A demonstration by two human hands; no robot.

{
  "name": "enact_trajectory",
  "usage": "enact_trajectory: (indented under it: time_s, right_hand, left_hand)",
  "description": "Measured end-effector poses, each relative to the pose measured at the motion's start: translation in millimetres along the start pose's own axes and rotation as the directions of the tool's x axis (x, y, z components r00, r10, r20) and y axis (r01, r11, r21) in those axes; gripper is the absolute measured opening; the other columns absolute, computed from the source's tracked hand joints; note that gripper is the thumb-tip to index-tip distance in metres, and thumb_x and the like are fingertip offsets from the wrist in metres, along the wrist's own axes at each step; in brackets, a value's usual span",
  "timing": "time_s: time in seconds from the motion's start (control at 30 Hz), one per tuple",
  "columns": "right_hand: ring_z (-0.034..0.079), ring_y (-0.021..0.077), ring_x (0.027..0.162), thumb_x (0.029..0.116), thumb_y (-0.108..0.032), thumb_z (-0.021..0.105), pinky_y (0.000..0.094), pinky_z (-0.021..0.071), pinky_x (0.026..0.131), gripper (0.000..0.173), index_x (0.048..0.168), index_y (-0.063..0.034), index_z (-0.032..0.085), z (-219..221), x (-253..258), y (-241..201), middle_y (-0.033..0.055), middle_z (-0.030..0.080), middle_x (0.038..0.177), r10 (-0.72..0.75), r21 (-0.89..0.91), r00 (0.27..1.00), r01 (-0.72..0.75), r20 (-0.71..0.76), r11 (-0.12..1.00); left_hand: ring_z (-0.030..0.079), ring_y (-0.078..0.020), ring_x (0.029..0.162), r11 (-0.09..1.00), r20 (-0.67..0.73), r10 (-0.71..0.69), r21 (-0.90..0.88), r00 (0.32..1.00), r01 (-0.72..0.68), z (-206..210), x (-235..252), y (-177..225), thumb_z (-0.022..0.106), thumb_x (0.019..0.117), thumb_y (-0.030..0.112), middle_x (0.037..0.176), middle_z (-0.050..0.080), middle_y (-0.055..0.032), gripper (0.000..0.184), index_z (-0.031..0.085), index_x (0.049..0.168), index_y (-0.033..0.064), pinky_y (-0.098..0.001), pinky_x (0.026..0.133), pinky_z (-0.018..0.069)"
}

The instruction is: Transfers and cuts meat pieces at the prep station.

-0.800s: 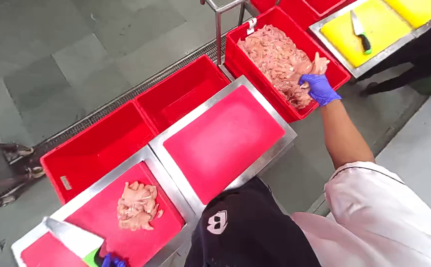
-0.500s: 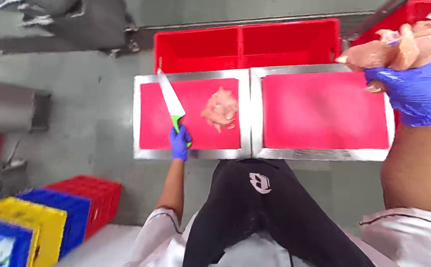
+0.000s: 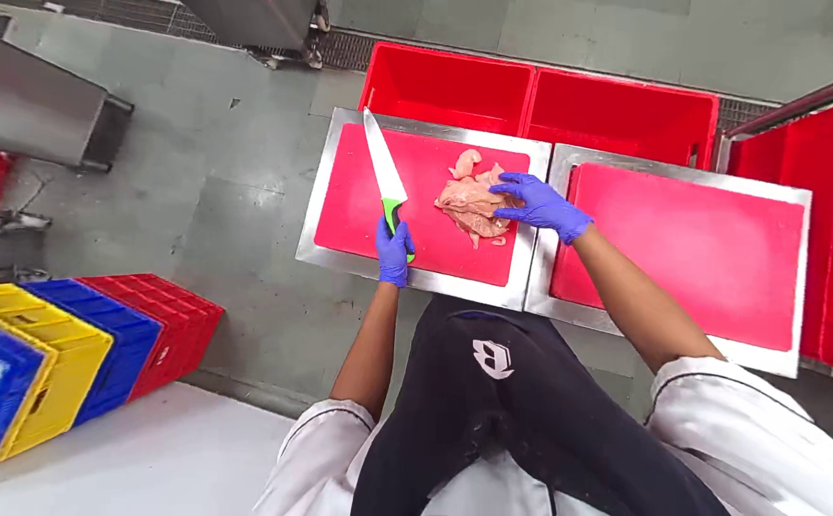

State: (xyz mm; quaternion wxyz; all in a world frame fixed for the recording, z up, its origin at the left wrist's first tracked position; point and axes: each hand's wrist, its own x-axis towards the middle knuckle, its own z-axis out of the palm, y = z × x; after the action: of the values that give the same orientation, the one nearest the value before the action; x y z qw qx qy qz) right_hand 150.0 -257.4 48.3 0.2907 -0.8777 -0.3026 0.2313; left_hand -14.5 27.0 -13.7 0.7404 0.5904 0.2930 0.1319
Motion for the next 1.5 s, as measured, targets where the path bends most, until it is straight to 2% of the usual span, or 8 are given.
enact_trajectory:
  time_s: [0.2, 0.33, 0.47, 0.8, 0.9, 1.23, 1.33, 1.5]
  right_hand:
    - [0.053, 0.037, 0.131, 0.095, -0.026, 0.071, 0.058, 0.045, 0.105, 0.044, 0.132, -0.004, 0.064, -89.6, -149.8, 111.2, 0.0221, 0.057, 0.141, 0.29, 0.172, 0.883, -0.242, -0.37, 0.955]
    - [0.058, 0.0414, 0.122, 0.1009, -0.033, 0.06, 0.0608, 0.0454, 0.102, 0.044, 0.134, -0.0046, 0.061, -137.9, -303.4, 233.3, 0.0267, 0.06, 0.132, 0.6, 0.263, 0.547, -0.572, -0.584, 0.777]
    - [0.058, 0.0535, 0.118, 0.0936, -0.005, 0.06, 0.075, 0.0421, 0.097, 0.031, 0.124, -0.0003, 0.067, -145.9, -439.1, 316.3, 0.0344, 0.061, 0.126, 0.813, 0.388, 0.227, -0.789, -0.537, 0.477]
    - [0.044, 0.0523, 0.135, 0.0662, -0.002, 0.088, 0.0792, 0.037, 0.094, 0.084, 0.141, -0.0285, 0.061, -88.8, -518.9, 461.6, 0.0179, 0.049, 0.152, 0.808, -0.239, 0.576, -0.808, -0.121, 0.539]
    - [0.045, 0.05, 0.136, 0.0719, 0.011, 0.08, 0.0844, 0.0125, 0.11, 0.08, 0.139, -0.03, 0.064, -86.6, -518.6, 476.9, 0.0191, 0.055, 0.145, 0.743, -0.288, 0.637, -0.765, -0.204, 0.576]
    - [0.06, 0.0563, 0.114, 0.0967, -0.014, 0.06, 0.0737, 0.0489, 0.083, 0.031, 0.117, 0.0096, 0.061, -91.0, -473.8, 487.5, 0.0366, 0.06, 0.123, 0.974, 0.075, 0.2, -0.975, -0.104, 0.209]
    - [0.063, 0.0521, 0.108, 0.0881, -0.008, 0.07, 0.0731, 0.0498, 0.078, 0.015, 0.101, -0.0009, 0.072, -96.2, -471.4, 482.2, 0.0301, 0.067, 0.112, 0.972, 0.078, 0.234, -0.969, -0.021, 0.235]
    - [0.057, 0.0539, 0.119, 0.0827, -0.017, 0.08, 0.0749, 0.042, 0.096, 0.047, 0.124, 0.001, 0.069, -108.6, -501.8, 488.1, 0.0342, 0.064, 0.121, 0.945, 0.317, 0.317, -0.891, -0.079, 0.326]
  left_hand:
    - [0.061, -0.0123, 0.06, 0.954, -0.053, -0.231, 0.185, 0.971, 0.237, -4.2, -23.0, 17.8, 0.055, 0.0989, 0.002, 0.093, 0.061, -0.0097, 0.042, 0.044, 0.138, -0.0037, -0.0273, 0.057, 0.0568]
    - [0.058, -0.0092, 0.054, 0.924, -0.05, -0.333, 0.184, 0.942, 0.336, 1.7, -47.3, 13.9, 0.051, 0.0999, 0.004, 0.073, 0.059, -0.0008, 0.022, 0.05, 0.121, 0.0021, -0.0259, 0.052, 0.0554]
    - [0.061, -0.0067, 0.055, 0.837, -0.096, -0.258, 0.474, 0.961, 0.272, 27.0, -49.8, 5.9, 0.06, 0.105, 0.023, 0.069, 0.061, 0.0026, 0.025, 0.057, 0.119, 0.0034, -0.0256, 0.055, 0.0574]
    - [0.059, -0.0007, 0.055, 0.745, -0.153, -0.147, 0.632, 0.977, 0.212, 38.5, -64.3, -0.2, 0.057, 0.106, 0.021, 0.069, 0.057, 0.0085, 0.02, 0.053, 0.122, 0.0091, -0.0188, 0.052, 0.0534]
    - [0.058, -0.0011, 0.056, 0.705, -0.181, -0.147, 0.67, 0.972, 0.231, 49.5, -67.5, 2.1, 0.054, 0.1071, 0.022, 0.071, 0.056, 0.0078, 0.02, 0.051, 0.122, 0.0087, -0.0195, 0.054, 0.0532]
    - [0.056, -0.0059, 0.057, 0.707, -0.272, -0.094, 0.659, 0.958, 0.257, 78.8, -81.1, 2.6, 0.049, 0.108, 0.015, 0.077, 0.053, 0.0008, 0.017, 0.049, 0.122, 0.0054, -0.0219, 0.055, 0.0529]
    - [0.053, -0.0042, 0.051, 0.683, -0.258, -0.105, 0.684, 0.96, 0.258, 63.1, -71.3, 1.7, 0.052, 0.1059, 0.017, 0.069, 0.052, 0.0048, 0.015, 0.05, 0.117, 0.0079, -0.022, 0.049, 0.0504]
    - [0.055, -0.0023, 0.051, 0.69, -0.191, -0.144, 0.684, 0.971, 0.237, 46.5, -65.2, 3.0, 0.055, 0.1049, 0.015, 0.067, 0.053, 0.0063, 0.023, 0.049, 0.126, 0.0069, -0.0203, 0.049, 0.0514]
